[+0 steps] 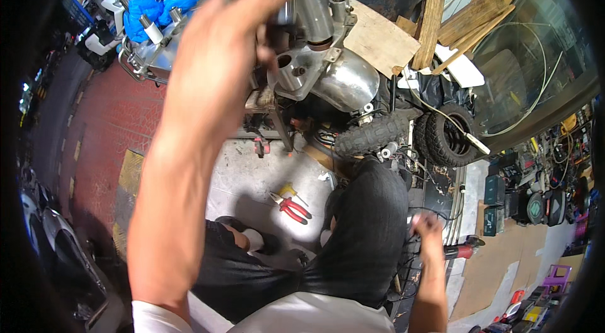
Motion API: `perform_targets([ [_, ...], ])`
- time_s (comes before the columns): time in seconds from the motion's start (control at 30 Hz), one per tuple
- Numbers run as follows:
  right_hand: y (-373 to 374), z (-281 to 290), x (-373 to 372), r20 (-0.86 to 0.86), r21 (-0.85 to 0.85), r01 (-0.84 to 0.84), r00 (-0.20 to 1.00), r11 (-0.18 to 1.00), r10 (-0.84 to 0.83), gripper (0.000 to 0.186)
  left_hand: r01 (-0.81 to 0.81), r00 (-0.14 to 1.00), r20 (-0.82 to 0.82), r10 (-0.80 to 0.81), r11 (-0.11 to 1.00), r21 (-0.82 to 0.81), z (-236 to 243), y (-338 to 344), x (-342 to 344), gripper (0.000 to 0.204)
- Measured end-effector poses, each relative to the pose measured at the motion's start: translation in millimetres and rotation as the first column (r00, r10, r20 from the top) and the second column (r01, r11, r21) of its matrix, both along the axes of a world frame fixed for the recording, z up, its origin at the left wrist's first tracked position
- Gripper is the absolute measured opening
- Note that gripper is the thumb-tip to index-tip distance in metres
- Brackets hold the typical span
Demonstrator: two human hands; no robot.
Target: The person retrieves a socket from a tool rack and uses it to loosen a bolt on a metallic engine component. They then use a hammer to tap the part and an angle grinder to smooth the surface of the component, generating sparks.
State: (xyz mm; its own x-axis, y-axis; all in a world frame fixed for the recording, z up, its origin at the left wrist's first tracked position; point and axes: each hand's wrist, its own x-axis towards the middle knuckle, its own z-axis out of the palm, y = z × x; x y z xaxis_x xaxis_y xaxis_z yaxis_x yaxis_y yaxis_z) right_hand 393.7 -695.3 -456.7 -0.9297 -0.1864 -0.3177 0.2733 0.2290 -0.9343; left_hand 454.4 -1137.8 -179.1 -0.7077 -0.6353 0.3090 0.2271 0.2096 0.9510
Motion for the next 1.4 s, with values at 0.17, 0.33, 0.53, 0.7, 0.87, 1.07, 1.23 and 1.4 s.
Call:
perform_targets([
  [0.17, 66.2, -97.7, 106.0, 0.272, 0.020, 0.078, 0.959, 0.997, -0.081, 0.007, -0.045, 0.989, 0.113, 0.094, 0.927, -0.373, 29.0, -32.0, -45.5, 0.036],
  [0.33, 68.5, -116.8, 107.3, 0.157, 0.042, -0.073, 0.985, 0.996, 0.066, 0.012, -0.058, 0.929, 0.248, 0.276, 0.768, -0.637, 42.3, -29.0, -67.6, 0.040],
  [0.53, 47.9, -111.1, 56.1, 0.074, 0.108, -0.174, 0.983, 0.979, 0.167, 0.015, 0.051, 0.848, 0.445, 0.290, 0.789, -0.612, 56.8, -40.6, -73.2, 0.036],
  [0.7, 48.3, -105.3, 34.5, 0.063, 0.107, -0.213, 0.976, 0.971, 0.207, 0.020, 0.096, 0.775, 0.565, 0.282, 0.831, -0.548, 69.4, -37.6, -76.4, 0.031],
  [0.87, 58.2, -138.2, 44.2, 0.074, 0.090, -0.237, 0.970, 0.967, 0.231, 0.017, 0.109, 0.784, 0.560, 0.269, 0.829, -0.549, 74.4, -36.3, -72.7, 0.031],
  [1.07, 51.0, -140.5, 63.2, 0.134, 0.063, -0.276, 0.955, 0.959, 0.266, 0.029, 0.118, 0.819, 0.517, 0.248, 0.809, -0.576, 65.8, -48.0, -69.9, 0.033],
  [1.23, 64.5, -168.9, 60.5, 0.113, 0.176, -0.314, 0.948, 0.933, 0.297, 0.027, 0.146, 0.795, 0.559, 0.237, 0.819, -0.554, 67.3, -55.9, -70.8, 0.034],
  [1.4, 61.7, -174.0, 43.4, 0.087, 0.293, -0.352, 0.936, 0.889, 0.341, 0.021, 0.158, 0.799, 0.561, 0.218, 0.823, -0.545, 71.1, -48.5, -74.0, 0.036],
])
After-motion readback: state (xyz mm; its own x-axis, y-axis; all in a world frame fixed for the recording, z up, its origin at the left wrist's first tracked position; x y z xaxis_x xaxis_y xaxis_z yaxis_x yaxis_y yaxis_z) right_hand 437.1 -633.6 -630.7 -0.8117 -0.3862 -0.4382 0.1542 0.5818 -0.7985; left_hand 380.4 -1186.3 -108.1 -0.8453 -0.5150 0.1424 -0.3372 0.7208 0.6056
